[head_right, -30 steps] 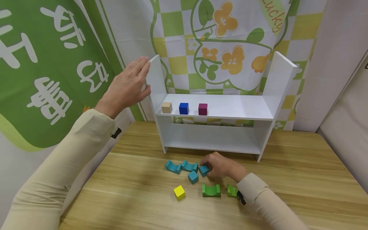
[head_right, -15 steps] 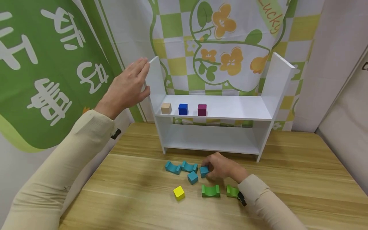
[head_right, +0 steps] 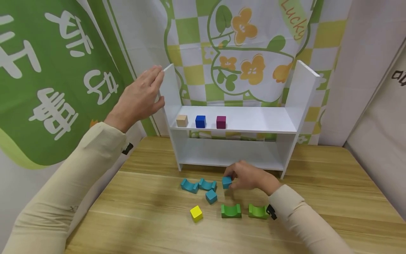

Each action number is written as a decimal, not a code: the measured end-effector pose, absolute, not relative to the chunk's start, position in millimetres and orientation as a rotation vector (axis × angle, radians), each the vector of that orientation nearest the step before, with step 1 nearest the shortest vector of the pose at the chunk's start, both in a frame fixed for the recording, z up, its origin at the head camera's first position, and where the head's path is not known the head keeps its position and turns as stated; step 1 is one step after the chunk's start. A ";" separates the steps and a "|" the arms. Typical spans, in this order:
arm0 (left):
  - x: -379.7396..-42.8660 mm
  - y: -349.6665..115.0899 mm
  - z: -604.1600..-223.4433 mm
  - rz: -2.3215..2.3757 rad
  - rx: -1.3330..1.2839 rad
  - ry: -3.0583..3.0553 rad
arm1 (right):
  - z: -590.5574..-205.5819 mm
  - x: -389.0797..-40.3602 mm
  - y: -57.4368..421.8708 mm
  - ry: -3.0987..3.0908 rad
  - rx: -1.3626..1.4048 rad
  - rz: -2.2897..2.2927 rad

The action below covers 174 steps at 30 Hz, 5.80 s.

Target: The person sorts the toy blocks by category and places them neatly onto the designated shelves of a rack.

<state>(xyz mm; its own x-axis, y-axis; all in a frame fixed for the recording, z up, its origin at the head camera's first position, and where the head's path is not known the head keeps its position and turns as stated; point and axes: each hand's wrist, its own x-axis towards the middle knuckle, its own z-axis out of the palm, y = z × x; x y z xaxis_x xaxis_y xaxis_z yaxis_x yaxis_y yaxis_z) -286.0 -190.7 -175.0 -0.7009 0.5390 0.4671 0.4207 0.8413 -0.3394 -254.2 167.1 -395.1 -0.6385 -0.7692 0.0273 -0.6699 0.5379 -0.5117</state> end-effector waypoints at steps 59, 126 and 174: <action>-285.8 -190.6 -174.6 0.307 -0.691 -2.460 | -217.1 -280.2 197.3 2.945 -0.934 -0.532; -286.5 -189.5 -175.2 0.301 -0.676 -2.457 | -309.7 -246.3 150.7 2.742 -1.372 -0.539; -285.1 -190.7 -173.6 0.248 -0.679 -2.468 | -414.6 -237.6 109.9 2.525 -1.311 -0.514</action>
<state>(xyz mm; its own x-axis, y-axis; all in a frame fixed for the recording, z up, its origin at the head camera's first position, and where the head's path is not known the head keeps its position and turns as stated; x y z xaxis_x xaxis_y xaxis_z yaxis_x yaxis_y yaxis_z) -285.1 -190.7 -173.6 -0.7136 0.5187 0.4708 0.4146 0.8545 -0.3131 -237.6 109.9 -414.6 -0.5637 -0.8239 -0.0580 -0.7358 0.5328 -0.4180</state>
